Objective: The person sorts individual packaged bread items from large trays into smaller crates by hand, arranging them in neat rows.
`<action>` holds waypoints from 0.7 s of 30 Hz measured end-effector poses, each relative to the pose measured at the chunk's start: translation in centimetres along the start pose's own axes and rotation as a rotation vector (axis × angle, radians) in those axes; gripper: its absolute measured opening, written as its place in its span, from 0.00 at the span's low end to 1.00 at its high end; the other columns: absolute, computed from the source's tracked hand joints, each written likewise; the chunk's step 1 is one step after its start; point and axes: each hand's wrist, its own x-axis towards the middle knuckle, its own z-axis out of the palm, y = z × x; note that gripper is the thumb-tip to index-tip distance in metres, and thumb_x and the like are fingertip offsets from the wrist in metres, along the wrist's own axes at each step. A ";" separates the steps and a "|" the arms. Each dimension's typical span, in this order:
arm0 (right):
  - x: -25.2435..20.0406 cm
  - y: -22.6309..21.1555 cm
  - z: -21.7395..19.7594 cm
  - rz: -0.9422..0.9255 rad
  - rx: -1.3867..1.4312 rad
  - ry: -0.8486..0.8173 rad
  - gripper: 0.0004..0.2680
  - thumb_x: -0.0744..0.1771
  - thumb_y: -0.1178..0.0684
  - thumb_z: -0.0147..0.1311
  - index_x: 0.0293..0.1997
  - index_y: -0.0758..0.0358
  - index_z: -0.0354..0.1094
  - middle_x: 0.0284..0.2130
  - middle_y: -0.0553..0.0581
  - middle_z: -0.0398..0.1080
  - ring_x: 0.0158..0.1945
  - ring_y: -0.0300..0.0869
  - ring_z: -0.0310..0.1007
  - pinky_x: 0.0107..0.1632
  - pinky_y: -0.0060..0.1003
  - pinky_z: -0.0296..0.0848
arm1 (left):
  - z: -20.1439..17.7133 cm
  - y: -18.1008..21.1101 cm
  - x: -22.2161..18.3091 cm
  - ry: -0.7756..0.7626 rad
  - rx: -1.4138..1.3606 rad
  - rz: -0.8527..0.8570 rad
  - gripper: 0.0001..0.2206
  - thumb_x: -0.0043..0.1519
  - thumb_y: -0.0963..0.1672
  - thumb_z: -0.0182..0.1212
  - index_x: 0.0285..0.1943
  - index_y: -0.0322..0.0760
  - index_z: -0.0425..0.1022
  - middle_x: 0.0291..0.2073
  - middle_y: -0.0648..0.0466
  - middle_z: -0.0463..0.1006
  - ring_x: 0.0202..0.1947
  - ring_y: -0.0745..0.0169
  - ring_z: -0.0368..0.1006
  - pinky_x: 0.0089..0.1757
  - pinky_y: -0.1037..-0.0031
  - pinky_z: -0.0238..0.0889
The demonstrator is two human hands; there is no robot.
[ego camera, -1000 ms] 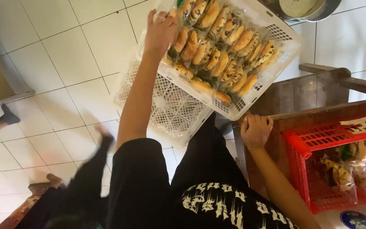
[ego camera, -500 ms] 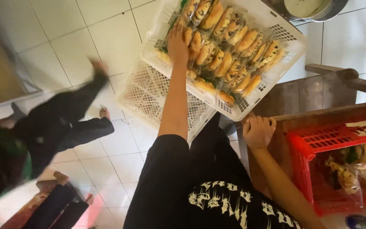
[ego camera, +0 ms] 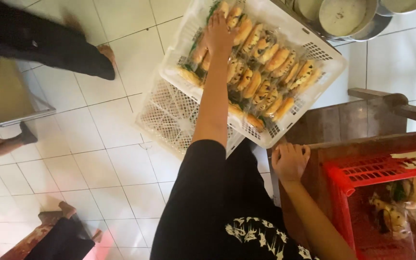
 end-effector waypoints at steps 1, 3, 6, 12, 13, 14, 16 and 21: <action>-0.3 -0.1 -0.1 -0.003 0.010 0.005 0.04 0.65 0.52 0.55 0.33 0.59 0.69 0.32 0.56 0.71 0.42 0.52 0.68 0.59 0.55 0.61 | -0.5 0.6 -0.1 -0.045 0.026 -0.073 0.32 0.63 0.52 0.62 0.75 0.39 0.56 0.74 0.51 0.58 0.71 0.49 0.55 0.67 0.57 0.48; 0.6 0.0 0.0 -0.011 0.014 0.025 0.04 0.65 0.52 0.56 0.33 0.59 0.69 0.32 0.55 0.71 0.41 0.52 0.69 0.59 0.55 0.61 | 0.8 1.1 1.5 -0.075 0.045 -0.143 0.29 0.65 0.50 0.61 0.74 0.40 0.60 0.73 0.54 0.62 0.71 0.54 0.60 0.69 0.58 0.50; 0.2 -0.3 -0.5 0.004 0.034 0.014 0.04 0.65 0.53 0.56 0.31 0.59 0.68 0.31 0.55 0.71 0.41 0.52 0.69 0.59 0.55 0.61 | 0.6 2.9 -0.7 0.163 0.116 -0.075 0.25 0.62 0.46 0.62 0.70 0.37 0.65 0.66 0.48 0.68 0.67 0.50 0.64 0.68 0.55 0.53; 0.5 -0.3 -0.4 0.024 0.021 -0.021 0.04 0.64 0.53 0.55 0.31 0.58 0.69 0.31 0.54 0.70 0.40 0.51 0.68 0.59 0.56 0.62 | 5.6 5.4 -3.1 0.169 -0.105 0.256 0.12 0.62 0.42 0.60 0.55 0.41 0.73 0.62 0.47 0.72 0.64 0.44 0.67 0.58 0.56 0.65; 0.6 -0.4 -0.5 0.027 0.028 -0.021 0.04 0.64 0.53 0.55 0.31 0.58 0.69 0.31 0.54 0.70 0.40 0.51 0.68 0.59 0.56 0.62 | 5.3 5.5 -3.5 0.143 -0.086 0.236 0.16 0.62 0.42 0.60 0.59 0.38 0.72 0.62 0.43 0.70 0.61 0.40 0.67 0.56 0.55 0.66; 0.5 -0.4 -0.7 0.032 0.033 -0.021 0.03 0.64 0.52 0.55 0.31 0.58 0.69 0.31 0.55 0.70 0.41 0.50 0.68 0.59 0.57 0.62 | 5.0 5.8 -3.9 0.116 -0.070 0.218 0.19 0.62 0.42 0.61 0.63 0.34 0.70 0.61 0.40 0.68 0.57 0.36 0.66 0.53 0.54 0.67; 0.4 -0.3 -0.5 0.037 0.044 -0.021 0.04 0.64 0.52 0.55 0.32 0.58 0.69 0.32 0.55 0.70 0.41 0.51 0.68 0.59 0.57 0.62 | 4.2 6.3 -4.5 0.130 -0.098 0.172 0.19 0.60 0.41 0.61 0.61 0.36 0.72 0.61 0.43 0.68 0.58 0.37 0.66 0.53 0.56 0.68; 0.4 -0.3 -0.6 0.040 0.074 -0.014 0.04 0.65 0.53 0.55 0.33 0.59 0.70 0.33 0.56 0.69 0.41 0.50 0.68 0.60 0.57 0.62 | 1.9 8.9 -4.5 0.035 -0.123 -0.064 0.15 0.61 0.43 0.63 0.58 0.41 0.74 0.62 0.46 0.68 0.62 0.40 0.65 0.51 0.60 0.70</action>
